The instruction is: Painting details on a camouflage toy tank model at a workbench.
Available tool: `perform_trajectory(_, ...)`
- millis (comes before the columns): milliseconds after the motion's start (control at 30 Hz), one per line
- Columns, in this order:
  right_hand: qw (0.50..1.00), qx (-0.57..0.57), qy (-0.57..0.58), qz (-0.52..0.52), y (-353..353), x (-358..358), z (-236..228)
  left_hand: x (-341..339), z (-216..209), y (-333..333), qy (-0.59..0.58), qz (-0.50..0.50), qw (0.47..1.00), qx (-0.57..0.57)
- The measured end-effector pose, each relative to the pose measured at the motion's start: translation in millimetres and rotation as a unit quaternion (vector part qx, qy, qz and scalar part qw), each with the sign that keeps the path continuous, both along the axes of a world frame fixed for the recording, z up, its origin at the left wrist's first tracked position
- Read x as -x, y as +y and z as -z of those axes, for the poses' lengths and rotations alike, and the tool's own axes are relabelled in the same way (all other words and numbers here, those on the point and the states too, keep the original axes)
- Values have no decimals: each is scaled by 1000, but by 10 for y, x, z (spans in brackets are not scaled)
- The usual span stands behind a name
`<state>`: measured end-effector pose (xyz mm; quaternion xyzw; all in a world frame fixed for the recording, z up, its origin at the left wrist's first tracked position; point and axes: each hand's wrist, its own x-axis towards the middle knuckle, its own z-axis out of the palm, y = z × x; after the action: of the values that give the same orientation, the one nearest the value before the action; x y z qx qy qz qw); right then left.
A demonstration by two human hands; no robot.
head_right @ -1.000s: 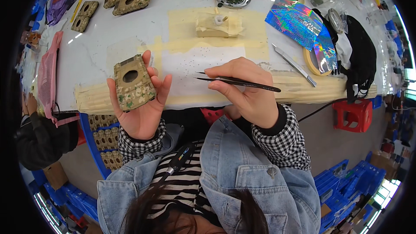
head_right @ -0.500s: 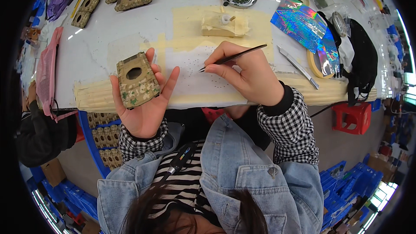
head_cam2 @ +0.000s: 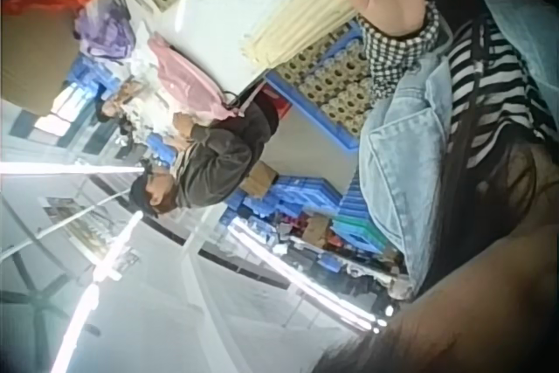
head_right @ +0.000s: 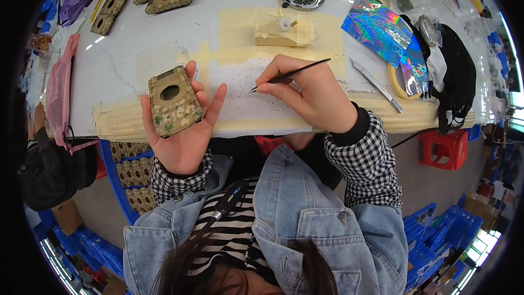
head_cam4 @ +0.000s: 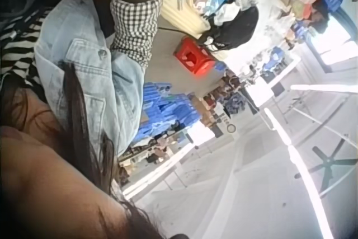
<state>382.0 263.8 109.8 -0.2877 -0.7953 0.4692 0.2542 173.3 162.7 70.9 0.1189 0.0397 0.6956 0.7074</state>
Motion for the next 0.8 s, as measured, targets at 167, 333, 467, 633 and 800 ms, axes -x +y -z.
perform_trajectory(167,1000,-7,-12,1,4,-5,12,-2,-2,-2,-5,0,1000,3)
perform_trajectory(333,1000,-13,3,4,0,-7,20,-5,1,0,1,-1,1000,-1)
perform_trajectory(467,999,-35,15,3,6,1,33,-2,-7,-2,-1,-2,1000,2)
perform_trajectory(633,999,-39,19,4,8,2,48,-11,-11,-9,-4,-8,1000,18)
perform_trajectory(800,999,-36,18,3,2,7,37,-5,-3,-5,0,-1,1000,2)
